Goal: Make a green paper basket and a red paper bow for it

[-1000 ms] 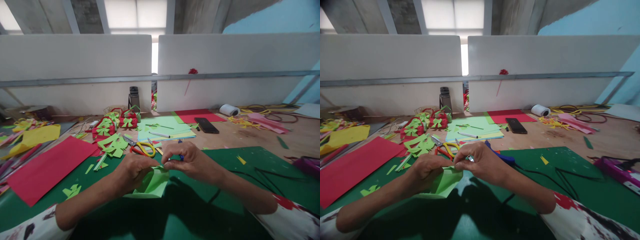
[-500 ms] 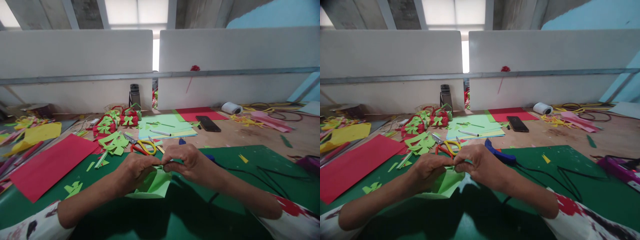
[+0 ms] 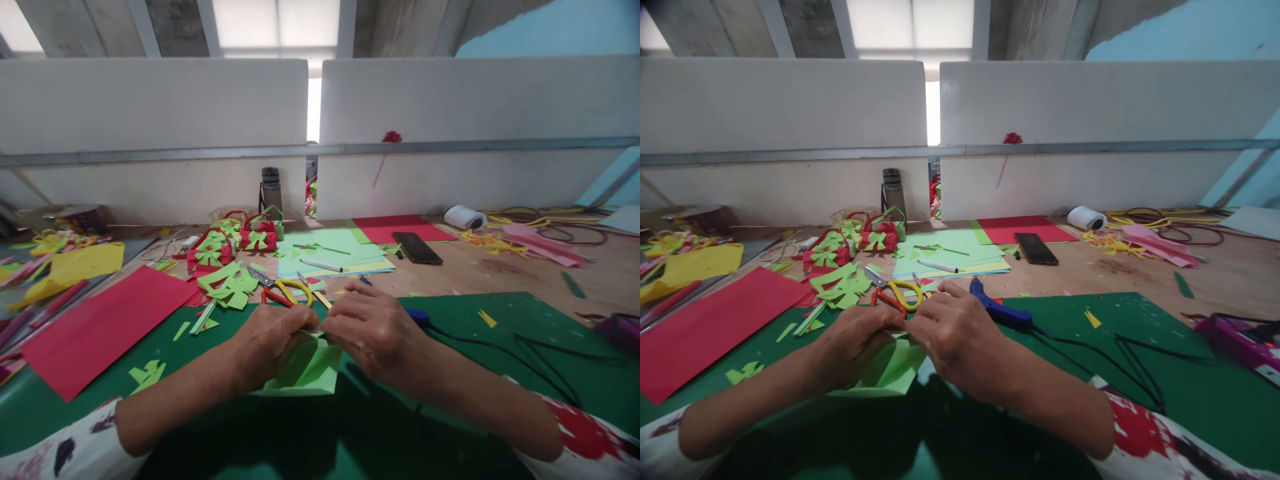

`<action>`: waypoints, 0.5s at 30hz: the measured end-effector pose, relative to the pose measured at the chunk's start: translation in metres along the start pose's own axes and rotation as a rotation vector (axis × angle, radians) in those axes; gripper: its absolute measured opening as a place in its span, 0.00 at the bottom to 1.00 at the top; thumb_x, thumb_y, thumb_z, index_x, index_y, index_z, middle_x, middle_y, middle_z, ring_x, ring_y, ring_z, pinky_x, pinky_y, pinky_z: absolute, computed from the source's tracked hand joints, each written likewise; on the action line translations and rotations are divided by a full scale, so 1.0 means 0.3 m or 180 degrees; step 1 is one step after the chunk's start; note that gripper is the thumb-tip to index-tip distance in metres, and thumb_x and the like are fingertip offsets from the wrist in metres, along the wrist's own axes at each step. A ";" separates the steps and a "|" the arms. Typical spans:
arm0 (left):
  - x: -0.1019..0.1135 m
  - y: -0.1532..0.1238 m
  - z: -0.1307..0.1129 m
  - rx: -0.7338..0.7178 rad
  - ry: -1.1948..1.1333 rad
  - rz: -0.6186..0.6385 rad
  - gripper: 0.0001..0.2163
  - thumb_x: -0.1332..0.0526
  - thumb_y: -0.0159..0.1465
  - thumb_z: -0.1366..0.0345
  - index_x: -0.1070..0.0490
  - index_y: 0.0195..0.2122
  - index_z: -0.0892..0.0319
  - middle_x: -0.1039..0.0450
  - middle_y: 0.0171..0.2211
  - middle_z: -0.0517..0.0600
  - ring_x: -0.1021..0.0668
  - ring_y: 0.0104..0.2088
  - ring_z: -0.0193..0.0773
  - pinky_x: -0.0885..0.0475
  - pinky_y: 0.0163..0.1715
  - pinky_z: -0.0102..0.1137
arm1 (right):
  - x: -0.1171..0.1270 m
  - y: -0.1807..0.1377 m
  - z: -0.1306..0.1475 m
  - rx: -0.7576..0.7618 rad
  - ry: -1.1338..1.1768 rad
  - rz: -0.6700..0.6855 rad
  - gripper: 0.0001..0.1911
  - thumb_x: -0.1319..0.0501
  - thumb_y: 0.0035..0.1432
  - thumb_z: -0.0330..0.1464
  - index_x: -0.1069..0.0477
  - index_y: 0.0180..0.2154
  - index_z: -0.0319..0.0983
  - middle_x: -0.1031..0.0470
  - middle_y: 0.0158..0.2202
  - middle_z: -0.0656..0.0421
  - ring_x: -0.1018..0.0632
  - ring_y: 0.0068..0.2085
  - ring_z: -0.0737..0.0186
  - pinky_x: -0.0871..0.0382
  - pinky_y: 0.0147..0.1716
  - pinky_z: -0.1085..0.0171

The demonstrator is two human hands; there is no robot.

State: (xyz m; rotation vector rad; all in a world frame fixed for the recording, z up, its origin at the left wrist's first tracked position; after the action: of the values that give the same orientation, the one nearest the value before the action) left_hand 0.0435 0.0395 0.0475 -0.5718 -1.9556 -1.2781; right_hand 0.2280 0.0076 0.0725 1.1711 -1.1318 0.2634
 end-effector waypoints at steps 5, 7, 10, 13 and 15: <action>-0.005 -0.004 -0.005 -0.0053 0.0190 0.0037 0.10 0.52 0.67 0.67 0.33 0.34 0.61 0.29 0.23 0.46 0.28 0.22 0.31 0.36 0.24 0.24 | -0.005 -0.001 0.015 0.0173 -0.0352 -0.0102 0.14 0.48 0.56 0.22 0.32 0.22 0.36 0.32 0.22 0.58 0.34 0.25 0.65 0.39 0.34 0.60; -0.007 -0.005 -0.005 -0.0127 0.0224 -0.0047 0.10 0.52 0.67 0.67 0.34 0.34 0.61 0.29 0.23 0.46 0.28 0.22 0.31 0.36 0.24 0.24 | -0.006 -0.007 0.018 0.0270 -0.0506 -0.0150 0.14 0.50 0.56 0.21 0.32 0.22 0.35 0.33 0.22 0.58 0.35 0.25 0.64 0.39 0.33 0.59; -0.008 -0.006 -0.006 -0.0164 0.0198 -0.0059 0.09 0.52 0.67 0.68 0.34 0.34 0.61 0.29 0.23 0.46 0.28 0.23 0.31 0.36 0.25 0.24 | -0.010 -0.018 0.016 0.0414 -0.0613 -0.0142 0.14 0.51 0.57 0.21 0.30 0.27 0.33 0.31 0.24 0.56 0.34 0.27 0.63 0.39 0.34 0.58; -0.008 -0.007 -0.006 -0.0149 0.0175 0.0011 0.08 0.51 0.67 0.68 0.35 0.34 0.61 0.30 0.22 0.46 0.28 0.23 0.31 0.36 0.25 0.24 | -0.014 -0.022 0.014 0.0479 -0.0580 -0.0068 0.14 0.52 0.60 0.23 0.30 0.28 0.34 0.32 0.24 0.57 0.35 0.27 0.63 0.39 0.34 0.58; -0.010 -0.009 -0.005 -0.0126 0.0179 0.0069 0.08 0.51 0.67 0.68 0.35 0.34 0.61 0.30 0.23 0.46 0.28 0.23 0.31 0.36 0.25 0.24 | -0.015 -0.017 0.017 0.0484 -0.0547 -0.0051 0.15 0.52 0.60 0.23 0.31 0.26 0.35 0.34 0.22 0.58 0.36 0.26 0.64 0.39 0.32 0.60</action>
State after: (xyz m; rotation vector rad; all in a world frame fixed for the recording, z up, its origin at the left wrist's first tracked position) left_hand 0.0441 0.0370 0.0440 -0.5690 -1.8769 -1.3084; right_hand 0.2266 0.0029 0.0656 1.3569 -1.2690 0.2435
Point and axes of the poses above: each hand's wrist, its own y-axis towards the middle knuckle, its own x-axis out of the back of the hand, z = x × y, the point moved 1 cm from there along y, towards the middle knuckle
